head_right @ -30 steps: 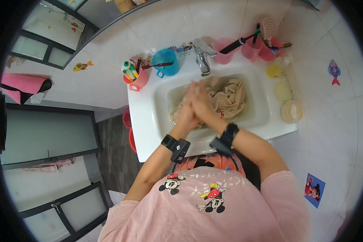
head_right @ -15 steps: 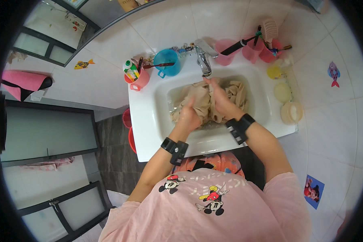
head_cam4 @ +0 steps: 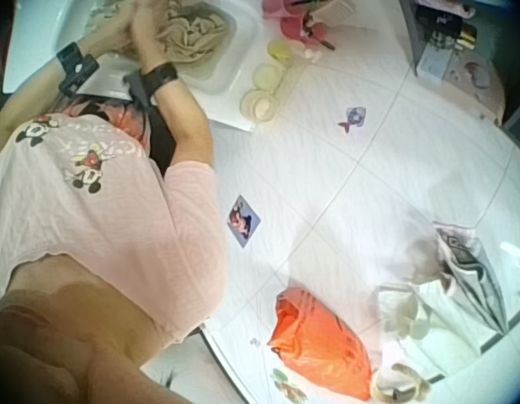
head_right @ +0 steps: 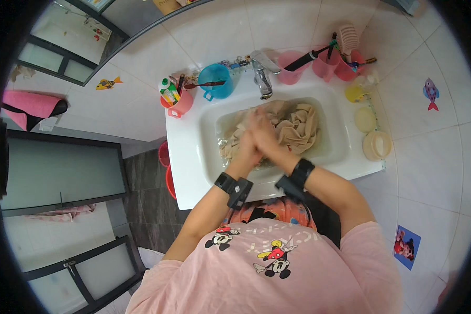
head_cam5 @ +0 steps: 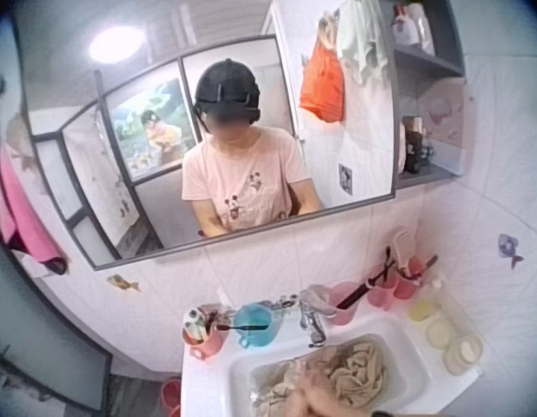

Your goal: Hand-washing a tan garment in a sink with soap and water.

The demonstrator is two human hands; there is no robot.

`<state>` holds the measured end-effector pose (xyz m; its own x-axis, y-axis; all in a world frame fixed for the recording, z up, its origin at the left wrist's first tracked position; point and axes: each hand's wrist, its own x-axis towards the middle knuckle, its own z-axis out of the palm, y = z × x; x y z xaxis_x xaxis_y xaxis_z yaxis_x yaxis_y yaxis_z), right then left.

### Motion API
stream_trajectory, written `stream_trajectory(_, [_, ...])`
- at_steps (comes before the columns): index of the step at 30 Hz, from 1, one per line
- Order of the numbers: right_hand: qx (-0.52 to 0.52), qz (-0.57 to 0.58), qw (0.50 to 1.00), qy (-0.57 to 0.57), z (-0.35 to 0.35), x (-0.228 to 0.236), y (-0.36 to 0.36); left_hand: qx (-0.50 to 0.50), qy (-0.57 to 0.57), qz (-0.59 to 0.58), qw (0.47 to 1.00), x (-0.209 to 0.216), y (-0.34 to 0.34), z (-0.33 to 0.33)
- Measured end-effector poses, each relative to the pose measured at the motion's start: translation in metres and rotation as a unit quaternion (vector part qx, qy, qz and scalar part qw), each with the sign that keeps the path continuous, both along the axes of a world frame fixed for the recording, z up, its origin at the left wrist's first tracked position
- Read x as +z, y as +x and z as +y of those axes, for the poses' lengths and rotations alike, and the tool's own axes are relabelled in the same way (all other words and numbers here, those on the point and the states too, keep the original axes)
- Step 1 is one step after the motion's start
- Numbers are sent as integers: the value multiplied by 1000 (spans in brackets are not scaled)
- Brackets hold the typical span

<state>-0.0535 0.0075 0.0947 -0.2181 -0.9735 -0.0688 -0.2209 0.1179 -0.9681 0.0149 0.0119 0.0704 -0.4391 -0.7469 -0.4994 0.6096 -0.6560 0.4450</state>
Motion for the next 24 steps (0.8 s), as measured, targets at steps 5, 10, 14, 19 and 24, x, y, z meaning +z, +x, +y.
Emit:
stream_trajectory(5, [13,189,967,-173,0,-3,3,-11,-62,26,998,68,1,0])
stream_trajectory(10, [-14,-25,998,49,-3,-1,-16,10,-16,33,999,40,-1,6])
stream_trajectory(14, [45,133,984,-113,12,-4,13,-49,-63,-72,994,24,31,-4])
stream_trajectory(19, [28,-199,972,118,-19,11,-26,-25,-69,-8,997,43,0,15])
stream_trajectory(24, [46,-343,928,142,-8,4,-16,38,-104,-99,989,13,4,-1])
